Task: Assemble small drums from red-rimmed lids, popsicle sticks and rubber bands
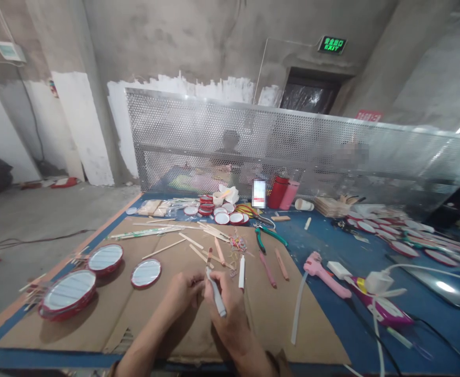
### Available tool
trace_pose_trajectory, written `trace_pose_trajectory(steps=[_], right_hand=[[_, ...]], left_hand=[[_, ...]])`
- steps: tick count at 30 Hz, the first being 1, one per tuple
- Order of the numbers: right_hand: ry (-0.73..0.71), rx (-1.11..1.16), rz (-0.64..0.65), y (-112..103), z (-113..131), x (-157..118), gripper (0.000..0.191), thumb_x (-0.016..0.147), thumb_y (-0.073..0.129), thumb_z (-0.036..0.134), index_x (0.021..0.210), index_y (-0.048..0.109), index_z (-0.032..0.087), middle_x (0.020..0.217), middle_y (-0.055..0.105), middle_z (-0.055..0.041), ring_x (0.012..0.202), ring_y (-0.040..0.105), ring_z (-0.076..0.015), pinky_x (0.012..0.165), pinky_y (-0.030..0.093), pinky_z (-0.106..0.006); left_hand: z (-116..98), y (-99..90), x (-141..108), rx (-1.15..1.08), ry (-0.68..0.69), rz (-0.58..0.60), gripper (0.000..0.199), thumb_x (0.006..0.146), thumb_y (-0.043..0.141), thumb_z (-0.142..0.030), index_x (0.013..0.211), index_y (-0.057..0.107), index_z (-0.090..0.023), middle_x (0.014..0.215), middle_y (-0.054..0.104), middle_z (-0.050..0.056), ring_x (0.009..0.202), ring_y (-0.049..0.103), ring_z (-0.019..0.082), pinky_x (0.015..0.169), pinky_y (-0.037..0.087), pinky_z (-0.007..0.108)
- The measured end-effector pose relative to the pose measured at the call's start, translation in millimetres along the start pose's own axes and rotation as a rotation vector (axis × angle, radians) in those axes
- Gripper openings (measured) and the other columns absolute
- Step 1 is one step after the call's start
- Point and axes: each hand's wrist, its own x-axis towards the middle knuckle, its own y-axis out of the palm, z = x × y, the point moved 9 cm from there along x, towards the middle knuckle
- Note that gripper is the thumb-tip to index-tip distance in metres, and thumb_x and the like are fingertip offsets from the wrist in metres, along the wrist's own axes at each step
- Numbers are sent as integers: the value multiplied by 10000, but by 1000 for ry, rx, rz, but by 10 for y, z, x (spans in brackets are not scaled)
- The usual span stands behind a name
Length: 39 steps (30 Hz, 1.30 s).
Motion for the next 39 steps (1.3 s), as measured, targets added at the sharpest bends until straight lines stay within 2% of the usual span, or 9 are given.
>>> trace_pose_trajectory(steps=[5, 14, 18, 23, 27, 31, 34, 39], right_hand=[[2, -23, 5, 10, 19, -1, 118, 893, 472, 209, 898, 589, 194, 766, 687, -41, 680, 662, -166, 600, 494, -247], [-71, -90, -122, -9, 50, -28, 146, 897, 442, 208, 883, 586, 194, 703, 663, -28, 618, 648, -173, 568, 476, -264], [-78, -109, -98, 24, 64, -27, 147, 901, 436, 199, 881, 581, 192, 700, 659, -30, 607, 646, -173, 543, 465, -259], [-93, -150, -145, 13, 78, -41, 167, 912, 411, 203, 868, 572, 188, 667, 646, -28, 574, 638, -171, 516, 450, -257], [-117, -134, -114, 44, 88, -47, 143, 906, 424, 194, 903, 567, 189, 703, 659, -28, 603, 647, -172, 535, 460, -259], [-114, -174, -115, 48, 91, -41, 144, 897, 422, 186, 884, 565, 191, 687, 653, -29, 583, 641, -181, 519, 447, -268], [-114, -182, -118, 42, 109, -37, 145, 889, 422, 170, 885, 566, 192, 682, 651, -30, 578, 643, -185, 514, 443, -268], [-109, -201, -93, 30, 148, -33, 134, 879, 437, 163, 883, 567, 199, 678, 645, -28, 562, 634, -193, 503, 440, -279]], left_hand=[[17, -15, -2, 0, 2, -18, 354, 794, 410, -397, 716, 650, -149, 461, 517, -11, 484, 495, 136, 521, 359, 205], [20, -20, 11, -65, 3, -32, 354, 733, 434, -377, 732, 672, -114, 519, 551, 4, 437, 468, 113, 494, 354, 204], [23, -22, 23, -53, 15, -41, 352, 717, 419, -356, 719, 679, -118, 513, 550, 7, 418, 446, 106, 477, 350, 201], [60, -13, 32, -65, 20, -37, 346, 725, 420, -370, 669, 669, -136, 533, 568, 14, 428, 466, 109, 466, 353, 196], [28, -47, 18, -63, 4, -58, 343, 698, 421, -349, 692, 683, -128, 528, 561, 10, 428, 458, 109, 470, 356, 199], [-42, -67, -3, -77, 6, -55, 312, 656, 424, -305, 654, 680, -126, 548, 571, 11, 462, 452, 110, 472, 354, 193], [-47, -58, -6, -68, 3, -39, 310, 677, 421, -293, 647, 685, -134, 505, 551, 3, 484, 478, 124, 481, 368, 188], [-63, -94, -2, -90, 47, -82, 278, 679, 458, -283, 625, 691, -143, 528, 588, 13, 634, 573, 171, 601, 446, 203]])
